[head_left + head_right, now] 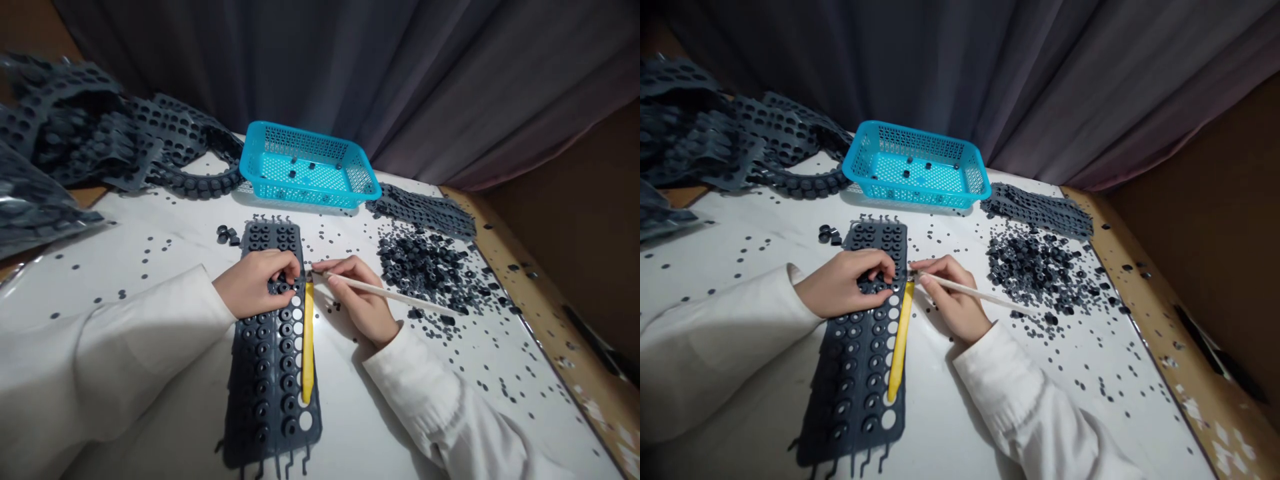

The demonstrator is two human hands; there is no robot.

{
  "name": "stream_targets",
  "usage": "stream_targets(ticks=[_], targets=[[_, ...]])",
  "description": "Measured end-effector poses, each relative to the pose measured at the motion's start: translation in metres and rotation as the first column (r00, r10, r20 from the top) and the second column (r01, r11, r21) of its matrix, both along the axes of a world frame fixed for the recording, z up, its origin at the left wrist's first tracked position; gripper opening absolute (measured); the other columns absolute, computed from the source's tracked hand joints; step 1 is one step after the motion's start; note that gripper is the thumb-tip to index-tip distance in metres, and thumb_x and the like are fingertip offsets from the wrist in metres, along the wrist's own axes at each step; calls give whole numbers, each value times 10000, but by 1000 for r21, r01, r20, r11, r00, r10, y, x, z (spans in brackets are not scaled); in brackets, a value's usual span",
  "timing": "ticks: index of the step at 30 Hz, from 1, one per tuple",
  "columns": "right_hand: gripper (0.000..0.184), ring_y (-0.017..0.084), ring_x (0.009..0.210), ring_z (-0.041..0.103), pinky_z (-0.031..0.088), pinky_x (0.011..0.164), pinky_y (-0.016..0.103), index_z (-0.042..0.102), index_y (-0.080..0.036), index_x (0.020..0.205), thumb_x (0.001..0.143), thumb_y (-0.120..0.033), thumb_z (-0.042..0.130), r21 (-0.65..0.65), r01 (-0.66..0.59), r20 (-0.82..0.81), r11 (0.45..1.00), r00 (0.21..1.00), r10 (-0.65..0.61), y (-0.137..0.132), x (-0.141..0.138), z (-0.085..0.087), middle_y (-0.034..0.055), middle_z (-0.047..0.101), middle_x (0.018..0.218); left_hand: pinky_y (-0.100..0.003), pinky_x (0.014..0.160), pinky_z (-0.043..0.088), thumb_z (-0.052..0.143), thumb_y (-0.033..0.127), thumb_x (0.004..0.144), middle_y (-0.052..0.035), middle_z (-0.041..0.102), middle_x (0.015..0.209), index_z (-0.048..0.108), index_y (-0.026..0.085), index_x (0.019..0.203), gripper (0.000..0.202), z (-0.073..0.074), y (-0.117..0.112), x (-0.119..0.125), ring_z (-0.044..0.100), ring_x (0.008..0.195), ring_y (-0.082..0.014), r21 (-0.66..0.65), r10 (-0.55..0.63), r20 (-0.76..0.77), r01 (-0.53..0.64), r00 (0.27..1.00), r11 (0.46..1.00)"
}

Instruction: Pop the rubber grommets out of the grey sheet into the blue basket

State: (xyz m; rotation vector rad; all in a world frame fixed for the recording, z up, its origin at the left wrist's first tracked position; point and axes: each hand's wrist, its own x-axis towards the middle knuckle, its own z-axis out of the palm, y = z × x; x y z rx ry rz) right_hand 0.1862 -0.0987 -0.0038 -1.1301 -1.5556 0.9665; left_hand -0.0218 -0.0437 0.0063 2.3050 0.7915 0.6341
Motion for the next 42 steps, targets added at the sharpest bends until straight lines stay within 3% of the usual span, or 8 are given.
stream_targets(ticks=[4, 9, 15, 18, 20, 23, 34, 42], targets=[[64, 149, 625, 527, 418, 592, 279, 526, -218, 846, 888, -257, 554, 258, 250, 305, 933, 895, -324, 2, 6, 1, 5, 574, 725, -259, 727, 454, 566, 138, 747, -22, 589, 766, 586, 159, 870, 126, 0, 2, 0, 554, 785, -161, 62, -67, 1, 67, 998, 996], [146, 221, 779, 508, 390, 690, 329, 594, -202, 827, 898, -155, 476, 374, -31, 726, 927, 632, -272, 11, 22, 6, 71, 610, 834, -311, 804, 465, 544, 183, 815, -75, 634, 888, 634, 138, 1022, 230, -4, 4, -1, 560, 882, -196, 119, -135, -59, 142, 989, 983], [252, 260, 985, 488, 355, 778, 369, 656, -197, 947, 875, -67, 453, 365, -34, 855, 930, 407, -321, 16, 29, 11, 88, 642, 1107, -314, 803, 476, 518, 220, 857, -71, 632, 891, 657, 149, 1037, 239, -9, 4, -2, 560, 889, -195, 197, -138, -98, 155, 986, 968], [265, 255, 992, 469, 351, 802, 372, 660, -206, 949, 840, -46, 480, 374, -127, 819, 919, 509, -264, 9, 20, 15, 93, 622, 1084, -310, 794, 481, 509, 226, 869, -71, 627, 886, 665, 142, 1041, 247, -9, 3, -2, 559, 882, -193, 241, -131, -131, 160, 983, 957], [254, 221, 904, 474, 362, 780, 344, 665, -216, 890, 837, -44, 486, 316, -323, 801, 892, 595, -68, 3, 11, 17, 73, 611, 959, -318, 798, 480, 496, 222, 876, -73, 625, 884, 666, 136, 1038, 250, -8, 2, -1, 559, 874, -196, 287, -122, -174, 169, 977, 943], [218, 200, 856, 455, 364, 766, 321, 663, -219, 872, 885, -100, 481, 225, -510, 805, 830, 578, 137, -4, -2, 17, 64, 578, 899, -324, 798, 473, 478, 206, 878, -73, 622, 888, 660, 137, 1027, 245, -5, 0, -1, 555, 865, -199, 334, -104, -251, 187, 962, 924], [149, 221, 889, 397, 340, 803, 370, 556, -179, 791, 878, -126, 447, 159, -466, 839, 870, 529, 129, -7, -6, 16, 93, 525, 979, -322, 797, 473, 480, 223, 877, -69, 615, 886, 649, 134, 971, 213, -5, 0, -1, 559, 872, -203, 313, -85, -251, 164, 964, 935], [110, 199, 883, 397, 363, 786, 349, 344, -226, 766, 847, -162, 383, 93, -189, 240, 978, 957, 162, -6, 0, 15, 27, 368, 898, -313, 775, 487, 504, 227, 874, -67, 631, 866, 674, 155, 1033, 244, -10, 2, -2, 580, 848, -190, 306, -105, -179, 157, 978, 939]])
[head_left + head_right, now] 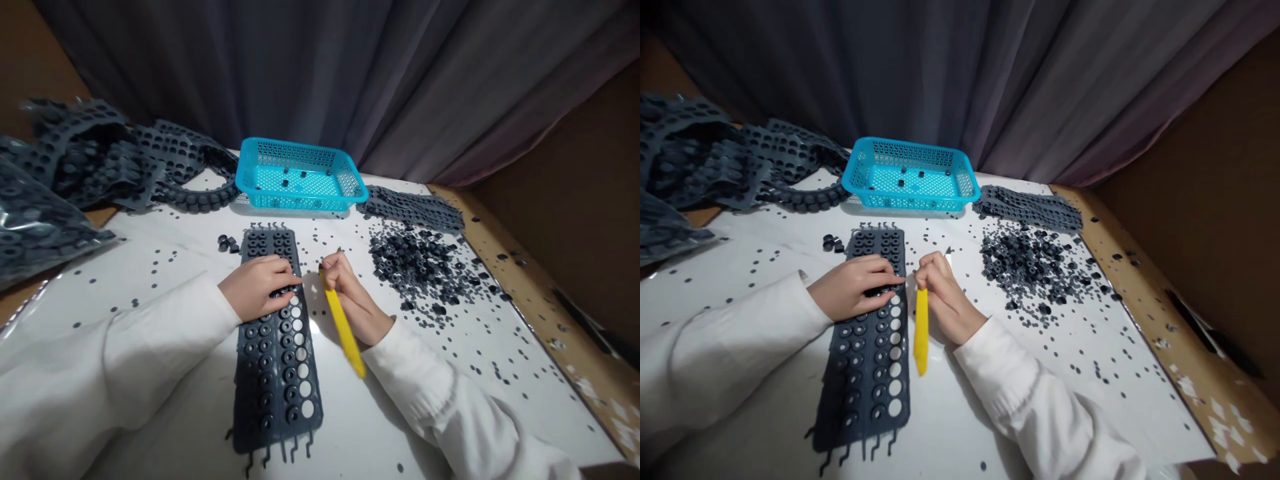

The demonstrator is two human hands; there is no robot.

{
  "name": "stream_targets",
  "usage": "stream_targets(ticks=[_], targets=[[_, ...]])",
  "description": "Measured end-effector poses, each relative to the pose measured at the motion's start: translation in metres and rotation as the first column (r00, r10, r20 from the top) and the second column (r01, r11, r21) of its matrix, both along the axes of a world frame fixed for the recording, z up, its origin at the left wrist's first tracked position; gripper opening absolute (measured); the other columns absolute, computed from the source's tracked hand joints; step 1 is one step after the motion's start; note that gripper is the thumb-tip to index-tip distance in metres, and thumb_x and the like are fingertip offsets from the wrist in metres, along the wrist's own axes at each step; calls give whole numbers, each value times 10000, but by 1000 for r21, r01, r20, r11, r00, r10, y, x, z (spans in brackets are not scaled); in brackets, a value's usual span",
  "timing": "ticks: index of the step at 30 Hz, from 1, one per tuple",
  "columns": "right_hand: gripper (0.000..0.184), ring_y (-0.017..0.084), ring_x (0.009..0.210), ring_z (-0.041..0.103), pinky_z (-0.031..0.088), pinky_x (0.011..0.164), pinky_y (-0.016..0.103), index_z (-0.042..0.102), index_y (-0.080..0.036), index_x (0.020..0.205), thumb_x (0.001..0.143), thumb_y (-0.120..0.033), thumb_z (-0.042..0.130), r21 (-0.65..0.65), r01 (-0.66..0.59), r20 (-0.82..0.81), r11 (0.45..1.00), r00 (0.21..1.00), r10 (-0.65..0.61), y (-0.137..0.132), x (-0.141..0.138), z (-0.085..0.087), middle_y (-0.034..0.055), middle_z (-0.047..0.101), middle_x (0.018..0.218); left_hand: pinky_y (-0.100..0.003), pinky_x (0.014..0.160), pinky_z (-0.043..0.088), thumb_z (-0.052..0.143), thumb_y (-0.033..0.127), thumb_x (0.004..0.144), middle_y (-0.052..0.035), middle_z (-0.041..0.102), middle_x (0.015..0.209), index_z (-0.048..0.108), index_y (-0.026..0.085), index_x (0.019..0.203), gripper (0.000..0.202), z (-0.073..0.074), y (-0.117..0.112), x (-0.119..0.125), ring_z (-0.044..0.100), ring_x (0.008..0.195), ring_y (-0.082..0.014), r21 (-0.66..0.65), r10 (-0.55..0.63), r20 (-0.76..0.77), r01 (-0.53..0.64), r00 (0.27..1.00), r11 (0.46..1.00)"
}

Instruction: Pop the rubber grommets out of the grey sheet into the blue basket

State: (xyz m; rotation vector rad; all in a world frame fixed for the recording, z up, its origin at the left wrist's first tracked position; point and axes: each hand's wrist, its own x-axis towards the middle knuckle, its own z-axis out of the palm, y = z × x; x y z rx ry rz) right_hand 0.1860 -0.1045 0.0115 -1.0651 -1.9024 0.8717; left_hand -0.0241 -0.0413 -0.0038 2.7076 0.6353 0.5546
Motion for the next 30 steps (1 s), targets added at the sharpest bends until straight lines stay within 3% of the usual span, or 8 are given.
stream_targets(ticks=[3, 6, 11, 16, 24, 30], targets=[[112, 180, 786, 415, 367, 699, 314, 325, -234, 782, 847, -245, 416, -110, 57, -325, 992, 941, -90, 2, -2, -10, 14, 398, 855, -317, 767, 495, 513, 223, 869, -72, 632, 861, 679, 151, 1023, 238, -1, 0, 0, 587, 846, -193, -15, 2, 27, -1, 1000, 1000], [77, 143, 620, 428, 360, 581, 280, 389, -240, 860, 870, -303, 432, -257, 108, -468, 960, 855, -222, 0, -4, -18, -1, 488, 805, -319, 768, 503, 520, 224, 864, -70, 634, 854, 682, 152, 1014, 232, -1, 0, 0, 592, 849, -194, -27, 0, 46, 1, 999, 1000], [87, 133, 503, 525, 436, 548, 283, 493, -222, 905, 884, -306, 486, -315, 180, -398, 932, 866, -302, -2, -6, -21, -42, 533, 610, -304, 775, 502, 536, 218, 855, -63, 638, 852, 685, 156, 1013, 226, 0, 0, 0, 598, 849, -188, -29, 14, 47, -13, 999, 1000], [126, 166, 620, 630, 512, 624, 317, 526, -184, 860, 806, -282, 585, -356, 198, -345, 913, 881, -325, -1, -13, -16, 12, 620, 690, -325, 769, 507, 513, 228, 865, -75, 643, 865, 670, 146, 1051, 257, 3, 0, 0, 596, 851, -197, -23, 8, 23, -8, 1000, 1000], [92, 142, 574, 575, 442, 569, 263, 462, -205, 711, 751, -176, 540, -290, 259, -102, 922, 949, -299, -2, -13, -10, -15, 606, 624, -330, 785, 503, 519, 219, 855, -81, 650, 873, 661, 137, 1019, 232, 5, -1, 0, 601, 873, -205, -65, 23, 21, -22, 1000, 998], [112, 132, 573, 516, 391, 575, 249, 423, -209, 672, 742, -155, 491, -279, 280, -21, 919, 955, -297, 1, -16, -5, -29, 559, 594, -335, 778, 488, 501, 239, 883, -76, 630, 880, 646, 137, 1078, 263, 10, -2, 0, 596, 873, -213, 18, -5, -99, 7, 995, 1000]])
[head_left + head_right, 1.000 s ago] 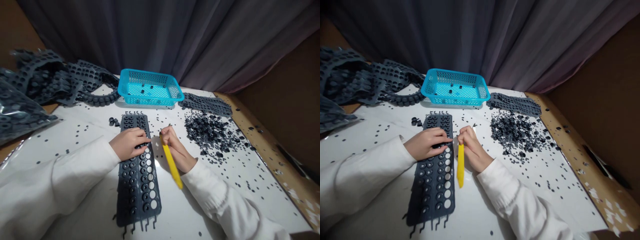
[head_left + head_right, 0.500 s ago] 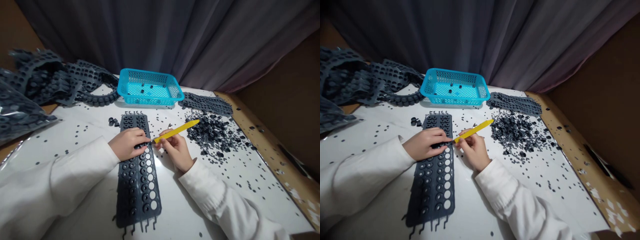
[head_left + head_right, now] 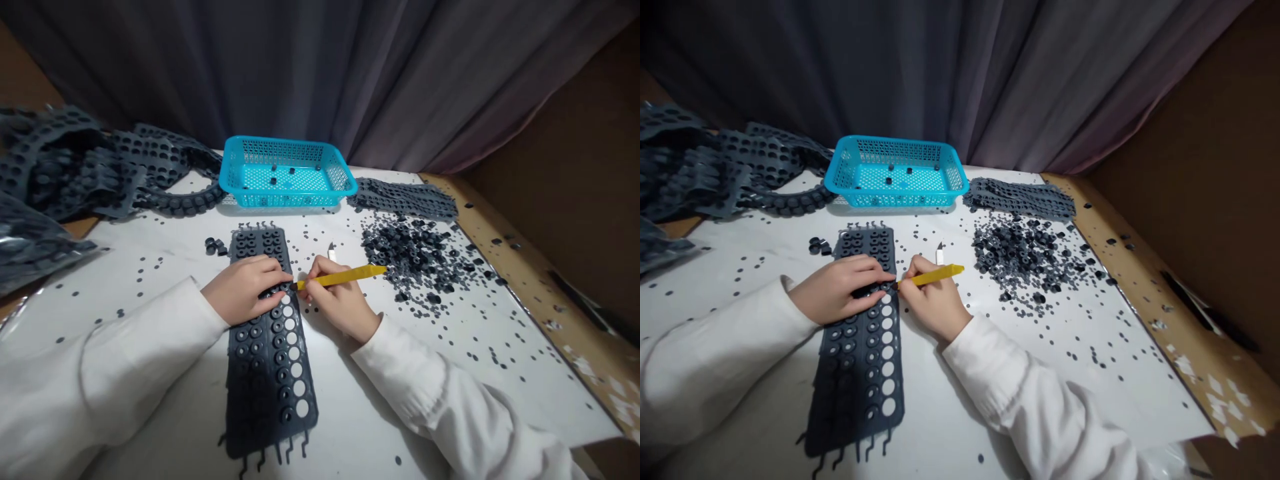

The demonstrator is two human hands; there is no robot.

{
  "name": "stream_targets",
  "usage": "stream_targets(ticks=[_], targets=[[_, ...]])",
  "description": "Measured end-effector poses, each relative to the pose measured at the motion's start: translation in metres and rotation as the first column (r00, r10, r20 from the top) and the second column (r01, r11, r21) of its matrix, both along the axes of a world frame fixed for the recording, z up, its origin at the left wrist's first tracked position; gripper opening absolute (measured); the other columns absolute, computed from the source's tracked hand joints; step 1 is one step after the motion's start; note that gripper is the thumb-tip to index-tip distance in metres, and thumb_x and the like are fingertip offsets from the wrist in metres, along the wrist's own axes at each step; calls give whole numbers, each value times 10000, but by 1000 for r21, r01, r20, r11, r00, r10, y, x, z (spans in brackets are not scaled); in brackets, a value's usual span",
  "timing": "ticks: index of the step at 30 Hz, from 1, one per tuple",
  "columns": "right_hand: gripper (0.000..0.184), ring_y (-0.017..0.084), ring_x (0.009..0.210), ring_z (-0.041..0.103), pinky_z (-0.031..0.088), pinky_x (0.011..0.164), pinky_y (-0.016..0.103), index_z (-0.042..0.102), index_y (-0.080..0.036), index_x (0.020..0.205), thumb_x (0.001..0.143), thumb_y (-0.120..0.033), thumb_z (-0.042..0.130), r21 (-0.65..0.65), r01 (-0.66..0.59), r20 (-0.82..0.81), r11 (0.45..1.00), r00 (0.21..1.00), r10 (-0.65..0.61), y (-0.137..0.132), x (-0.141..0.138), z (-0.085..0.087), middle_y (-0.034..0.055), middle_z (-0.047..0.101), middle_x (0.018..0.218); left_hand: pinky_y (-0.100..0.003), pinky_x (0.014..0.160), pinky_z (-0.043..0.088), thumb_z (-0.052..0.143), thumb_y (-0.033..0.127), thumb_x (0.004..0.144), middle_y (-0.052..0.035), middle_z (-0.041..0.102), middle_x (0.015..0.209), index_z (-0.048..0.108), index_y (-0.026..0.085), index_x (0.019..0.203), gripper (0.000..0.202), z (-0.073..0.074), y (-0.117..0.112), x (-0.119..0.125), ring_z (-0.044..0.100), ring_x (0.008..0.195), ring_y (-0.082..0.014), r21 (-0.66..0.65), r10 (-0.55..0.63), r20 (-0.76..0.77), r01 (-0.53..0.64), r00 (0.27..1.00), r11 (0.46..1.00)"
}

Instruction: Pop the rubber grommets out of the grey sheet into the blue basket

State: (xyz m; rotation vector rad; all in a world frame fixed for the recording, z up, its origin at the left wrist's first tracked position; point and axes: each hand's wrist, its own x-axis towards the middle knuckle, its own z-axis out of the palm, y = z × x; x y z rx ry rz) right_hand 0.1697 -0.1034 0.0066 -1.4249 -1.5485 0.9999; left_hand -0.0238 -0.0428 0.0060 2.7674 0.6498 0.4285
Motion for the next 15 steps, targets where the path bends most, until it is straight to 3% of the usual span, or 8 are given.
stream_targets(ticks=[3, 8, 15], targets=[[120, 132, 560, 481, 363, 561, 247, 408, -210, 653, 735, -156, 475, 6, 1, 30, 1000, 1000, -2, 1, -2, 2, -35, 520, 562, -361, 734, 478, 505, 246, 886, -74, 624, 866, 654, 144, 1056, 248, 10, -2, 4, 601, 825, -230, 113, -15, -129, 30, 992, 993], [113, 128, 550, 443, 332, 547, 240, 410, -210, 651, 726, -151, 472, 9, -8, 44, 1000, 999, 7, 3, -1, 1, -42, 489, 554, -375, 657, 432, 536, 232, 876, -54, 604, 752, 682, 151, 863, 167, 24, -11, 16, 579, 733, -241, 288, 44, -272, 38, 961, 957], [109, 127, 557, 432, 323, 543, 236, 425, -209, 652, 736, -174, 485, 28, 10, 43, 1000, 999, -11, 3, 0, -1, -42, 487, 565, -359, 623, 369, 505, 89, 857, -71, 624, 738, 655, 141, 783, 176, 16, -21, 15, 554, 709, -233, 492, 79, -229, 46, 970, 869]])
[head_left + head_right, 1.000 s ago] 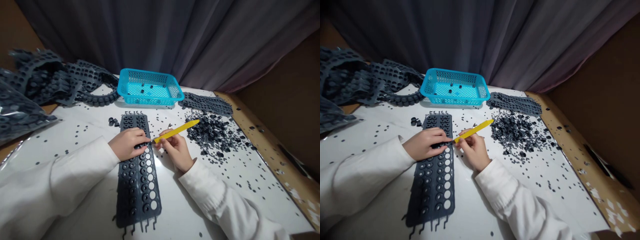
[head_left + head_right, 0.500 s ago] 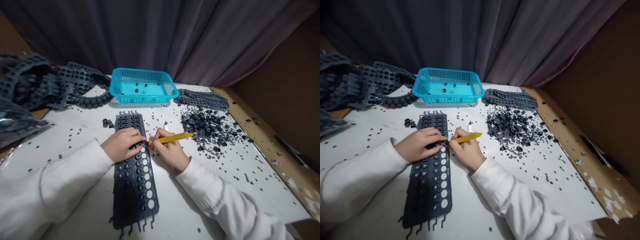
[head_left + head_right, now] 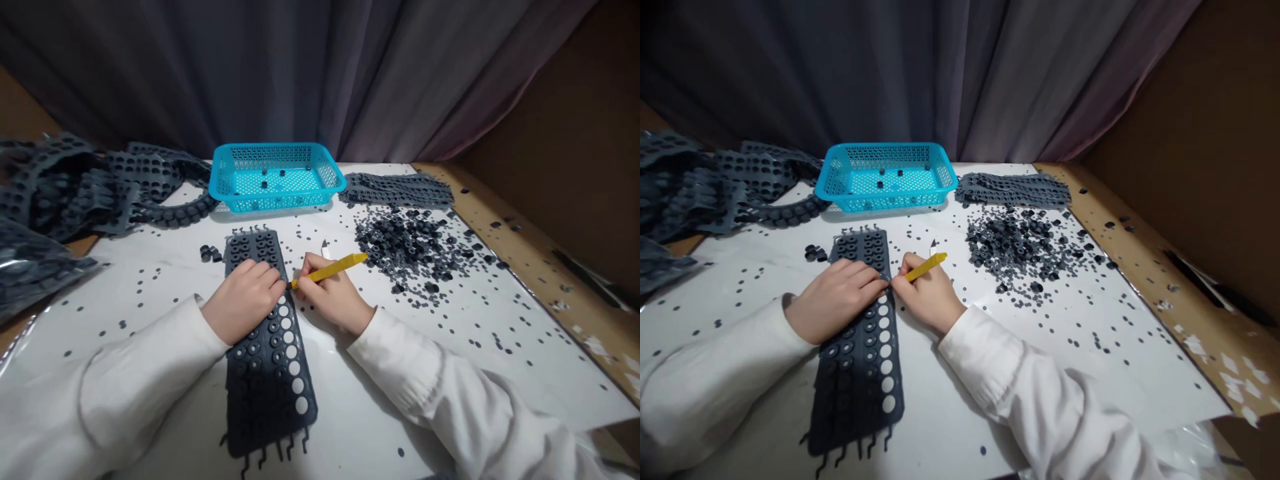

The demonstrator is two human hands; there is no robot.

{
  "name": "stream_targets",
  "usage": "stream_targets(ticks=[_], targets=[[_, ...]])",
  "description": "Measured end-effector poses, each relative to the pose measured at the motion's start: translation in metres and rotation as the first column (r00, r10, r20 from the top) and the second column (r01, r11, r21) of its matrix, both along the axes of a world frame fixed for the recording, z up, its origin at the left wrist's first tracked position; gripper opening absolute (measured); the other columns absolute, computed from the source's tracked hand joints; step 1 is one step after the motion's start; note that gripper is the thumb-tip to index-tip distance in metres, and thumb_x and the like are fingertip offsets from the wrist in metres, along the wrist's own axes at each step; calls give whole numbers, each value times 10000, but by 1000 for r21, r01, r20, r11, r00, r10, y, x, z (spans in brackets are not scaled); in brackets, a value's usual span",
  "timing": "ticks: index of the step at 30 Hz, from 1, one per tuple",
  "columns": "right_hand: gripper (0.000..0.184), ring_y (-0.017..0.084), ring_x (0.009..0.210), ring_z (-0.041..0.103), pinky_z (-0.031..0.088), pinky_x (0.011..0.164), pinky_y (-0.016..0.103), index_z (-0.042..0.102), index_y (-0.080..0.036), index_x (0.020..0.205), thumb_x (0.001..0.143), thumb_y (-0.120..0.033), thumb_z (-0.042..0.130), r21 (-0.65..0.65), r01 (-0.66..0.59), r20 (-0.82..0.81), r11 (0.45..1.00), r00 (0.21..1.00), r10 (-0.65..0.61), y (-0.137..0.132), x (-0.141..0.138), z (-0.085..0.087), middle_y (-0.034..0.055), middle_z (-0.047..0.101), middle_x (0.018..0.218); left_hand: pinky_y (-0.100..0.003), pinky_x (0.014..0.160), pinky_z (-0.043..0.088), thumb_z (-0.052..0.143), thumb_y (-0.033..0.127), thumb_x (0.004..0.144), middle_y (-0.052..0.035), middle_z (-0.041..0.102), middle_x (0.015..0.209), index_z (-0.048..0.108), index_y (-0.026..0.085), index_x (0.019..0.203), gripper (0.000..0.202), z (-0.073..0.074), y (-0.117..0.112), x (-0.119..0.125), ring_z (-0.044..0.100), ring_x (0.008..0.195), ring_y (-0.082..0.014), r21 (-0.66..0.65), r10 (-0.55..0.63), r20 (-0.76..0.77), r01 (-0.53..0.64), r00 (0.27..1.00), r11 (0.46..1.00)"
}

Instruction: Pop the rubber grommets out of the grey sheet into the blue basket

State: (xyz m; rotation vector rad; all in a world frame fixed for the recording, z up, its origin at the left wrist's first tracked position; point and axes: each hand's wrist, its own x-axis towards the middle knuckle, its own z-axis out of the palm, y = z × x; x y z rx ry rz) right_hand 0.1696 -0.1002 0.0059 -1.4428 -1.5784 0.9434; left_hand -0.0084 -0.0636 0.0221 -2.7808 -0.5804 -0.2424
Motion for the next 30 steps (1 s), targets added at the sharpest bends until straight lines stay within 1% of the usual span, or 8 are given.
stream_targets(ticks=[6, 8, 10, 12, 15, 19, 22, 30], targets=[[96, 125, 551, 422, 319, 538, 236, 435, -208, 654, 728, -171, 482, -12, 1, 12, 1000, 1000, -1, -1, 0, 1, -42, 482, 562, -344, 604, 356, 433, 75, 887, -72, 601, 707, 617, 137, 755, 235, -7, 4, -2, 531, 684, -224, 45, -48, 30, 47, 998, 998], [100, 127, 550, 422, 319, 536, 237, 428, -209, 648, 724, -170, 479, -18, 5, 15, 1000, 1000, -5, -1, 0, 2, -41, 476, 557, -339, 610, 365, 428, 99, 901, -63, 596, 700, 602, 140, 749, 235, -9, 7, -3, 532, 688, -218, -4, -36, 64, 36, 997, 999], [106, 128, 549, 424, 318, 534, 237, 417, -211, 645, 722, -170, 477, -24, 8, 17, 1000, 1000, -8, -1, 0, 2, -42, 470, 552, -329, 629, 385, 424, 147, 922, -55, 609, 720, 593, 145, 769, 227, -11, 10, -5, 541, 704, -206, -126, 1, 136, 16, 991, 992], [113, 129, 547, 427, 318, 532, 238, 409, -212, 646, 726, -171, 477, -33, 11, 20, 999, 1000, -10, -1, 0, 2, -42, 468, 549, -319, 674, 418, 424, 183, 931, -48, 631, 765, 585, 150, 807, 207, -13, 12, -8, 560, 740, -190, -310, 84, 228, -9, 970, 951], [111, 130, 552, 437, 321, 533, 238, 415, -212, 652, 734, -174, 480, -42, 5, 22, 999, 1000, -4, -1, 1, 1, -40, 476, 556, -304, 727, 458, 448, 217, 919, -44, 648, 810, 583, 156, 836, 169, -14, 14, -12, 590, 787, -175, -554, 269, 328, -46, 906, 831], [104, 132, 559, 450, 326, 533, 238, 425, -210, 654, 731, -176, 488, -60, 0, 8, 998, 1000, 1, -1, 1, 1, -36, 489, 563, -280, 692, 481, 479, 279, 898, -41, 665, 835, 598, 165, 852, 171, -15, 15, -13, 614, 776, -169, -688, 428, 374, -64, 823, 723], [99, 133, 557, 453, 328, 532, 238, 423, -212, 662, 731, -180, 486, -62, -4, 1, 998, 1000, 4, -1, 1, 1, -37, 492, 562, -269, 670, 482, 489, 306, 890, -33, 671, 811, 614, 164, 857, 191, -16, 15, -12, 614, 750, -165, -718, 469, 379, -66, 798, 693], [101, 137, 563, 468, 341, 543, 243, 416, -216, 663, 730, -180, 483, -61, -6, 6, 998, 1000, 7, -1, 2, 1, -32, 509, 571, -257, 665, 476, 506, 318, 872, -17, 657, 768, 623, 167, 838, 194, -17, 14, -11, 588, 706, -150, -733, 507, 422, -45, 751, 678]])
